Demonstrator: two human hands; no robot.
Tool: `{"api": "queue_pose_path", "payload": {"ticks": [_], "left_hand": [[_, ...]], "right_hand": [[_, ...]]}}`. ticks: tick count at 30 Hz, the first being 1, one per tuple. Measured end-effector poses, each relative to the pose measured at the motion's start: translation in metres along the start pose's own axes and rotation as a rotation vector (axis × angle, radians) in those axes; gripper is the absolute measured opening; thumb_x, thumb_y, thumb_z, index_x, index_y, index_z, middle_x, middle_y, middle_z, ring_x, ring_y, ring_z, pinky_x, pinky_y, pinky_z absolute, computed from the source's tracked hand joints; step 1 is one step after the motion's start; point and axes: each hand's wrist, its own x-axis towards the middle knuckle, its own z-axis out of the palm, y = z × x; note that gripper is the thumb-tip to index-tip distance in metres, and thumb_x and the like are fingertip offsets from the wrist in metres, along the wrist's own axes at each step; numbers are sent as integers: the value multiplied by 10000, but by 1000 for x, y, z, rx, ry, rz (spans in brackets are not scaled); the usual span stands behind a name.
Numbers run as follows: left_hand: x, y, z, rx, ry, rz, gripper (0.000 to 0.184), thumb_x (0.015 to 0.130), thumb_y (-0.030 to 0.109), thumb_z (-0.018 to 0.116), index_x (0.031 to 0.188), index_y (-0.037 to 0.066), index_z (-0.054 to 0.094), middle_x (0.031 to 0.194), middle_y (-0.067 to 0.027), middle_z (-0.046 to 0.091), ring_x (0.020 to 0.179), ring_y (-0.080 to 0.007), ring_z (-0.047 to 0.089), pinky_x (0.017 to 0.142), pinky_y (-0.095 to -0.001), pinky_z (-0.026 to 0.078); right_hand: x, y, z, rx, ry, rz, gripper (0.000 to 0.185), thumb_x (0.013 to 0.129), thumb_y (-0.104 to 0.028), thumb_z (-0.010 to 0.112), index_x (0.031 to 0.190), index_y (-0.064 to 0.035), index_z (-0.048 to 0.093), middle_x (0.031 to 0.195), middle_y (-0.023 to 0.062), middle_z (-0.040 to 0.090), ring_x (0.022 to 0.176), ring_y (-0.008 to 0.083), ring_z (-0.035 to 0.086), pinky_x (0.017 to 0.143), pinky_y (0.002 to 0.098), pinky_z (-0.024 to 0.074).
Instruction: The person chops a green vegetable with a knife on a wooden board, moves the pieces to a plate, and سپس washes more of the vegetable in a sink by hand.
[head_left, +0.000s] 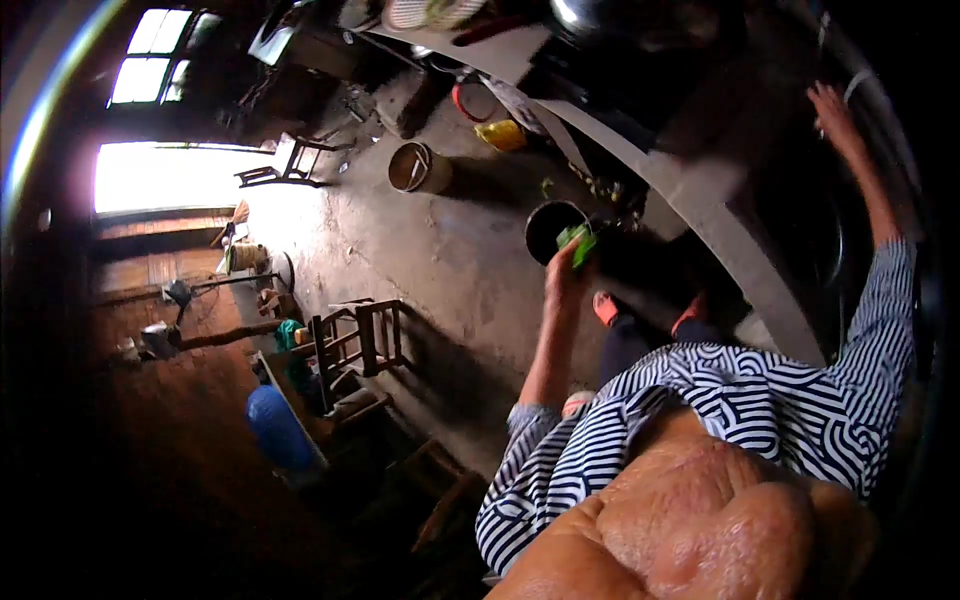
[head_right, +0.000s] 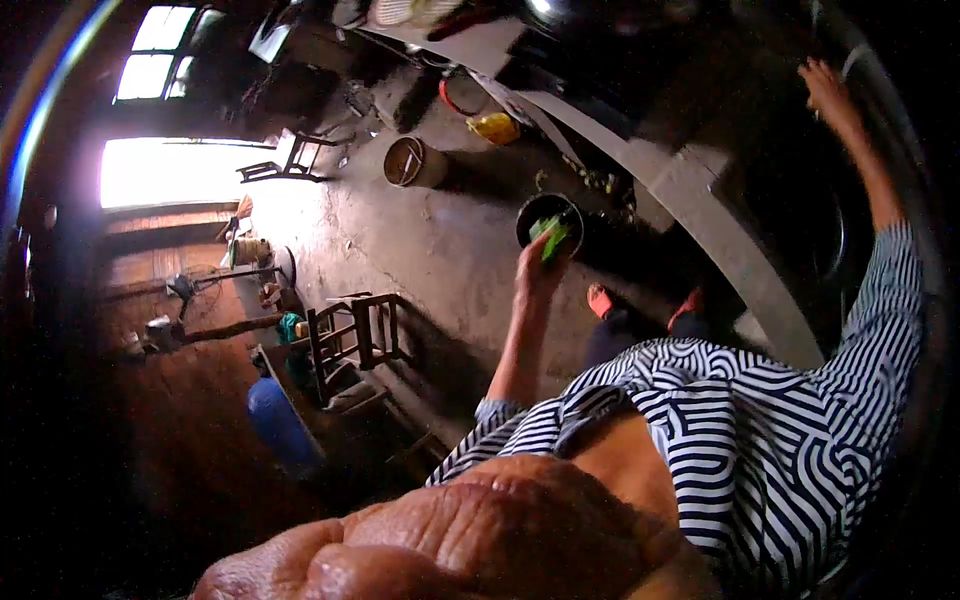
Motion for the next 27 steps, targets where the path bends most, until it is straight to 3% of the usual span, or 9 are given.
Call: {"api": "queue_pose_path", "payload": {"ticks": [1, 3, 4, 6, 8, 12, 16, 22, 27], "left_hand": [[-11, -11, -46, -806, 262, -174, 168, 894, 122, 617, 1036, 33, 603, 979, -77, 645, 883, -212, 651, 765, -331, 559], [-68, -16, -149, -1007, 228, -86, 139, 912, 103, 583, 1038, 44, 592, 958, -96, 642, 852, -251, 649, 789, -366, 567], [-101, 6, -156, -989, 419, -3, 137, 919, 116, 587, 1031, 36, 586, 952, -107, 642, 808, -244, 640, 707, -359, 574], [-148, 20, -211, -1127, 279, 26, 156, 919, 141, 604, 1025, 28, 582, 927, -117, 641, 766, -234, 626, 611, -337, 552], [-173, 34, -238, -1225, 344, 37, 159, 927, 154, 595, 1022, 26, 587, 911, -126, 641, 752, -229, 619, 564, -316, 519], [-195, 56, -246, -1352, 334, 118, 163, 947, 148, 548, 1051, 32, 596, 966, -153, 653, 764, -261, 622, 567, -320, 511], [-197, 84, -236, -1361, 234, 108, 174, 958, 126, 518, 1082, 22, 581, 1050, -176, 647, 768, -265, 624, 613, -327, 522], [-179, 113, -292, -1462, 169, 60, 178, 970, 140, 511, 1083, 12, 563, 1031, -177, 639, 750, -236, 608, 594, -302, 506], [-152, 246, -353, -1392, -17, 71, 195, 970, 168, 526, 1073, 8, 567, 1043, -155, 629, 780, -197, 589, 604, -307, 508]], "right_hand": [[-10, -18, -26, 67, 117, 22, 650, 714, -24, 696, 1327, -60, 484, 1361, 143, 476, 1279, 363, 421, 1050, 419, 389], [-25, -68, -76, 290, 205, -66, 555, 729, -28, 675, 1266, -51, 534, 1309, 147, 521, 1225, 358, 480, 1022, 413, 422], [-27, -88, -81, 455, 226, -156, 494, 738, -29, 662, 1223, -45, 566, 1280, 152, 541, 1194, 355, 510, 1005, 412, 439], [-30, -165, -113, 568, 149, -220, 365, 773, -30, 619, 1137, -23, 604, 1229, 179, 564, 1166, 369, 533, 1009, 407, 432], [-24, -234, -137, 667, 114, -310, 323, 773, -56, 616, 1094, -16, 614, 1186, 165, 583, 1121, 356, 558, 962, 423, 459], [-9, -337, -206, 583, -112, -400, 327, 781, -118, 608, 1095, -27, 619, 1171, 152, 595, 1080, 348, 581, 921, 436, 476], [16, -348, -238, 516, -184, -432, 266, 774, -124, 584, 1024, -36, 606, 1139, 131, 583, 1068, 353, 567, 914, 430, 470], [72, -365, -258, 416, -76, -273, 383, 782, -110, 607, 1159, -48, 581, 1178, 139, 574, 1132, 336, 545, 955, 425, 457], [74, -401, -359, 476, -338, -186, 285, 778, -65, 595, 1052, 5, 634, 1054, 181, 657, 1005, 329, 620, 862, 452, 494]]}}
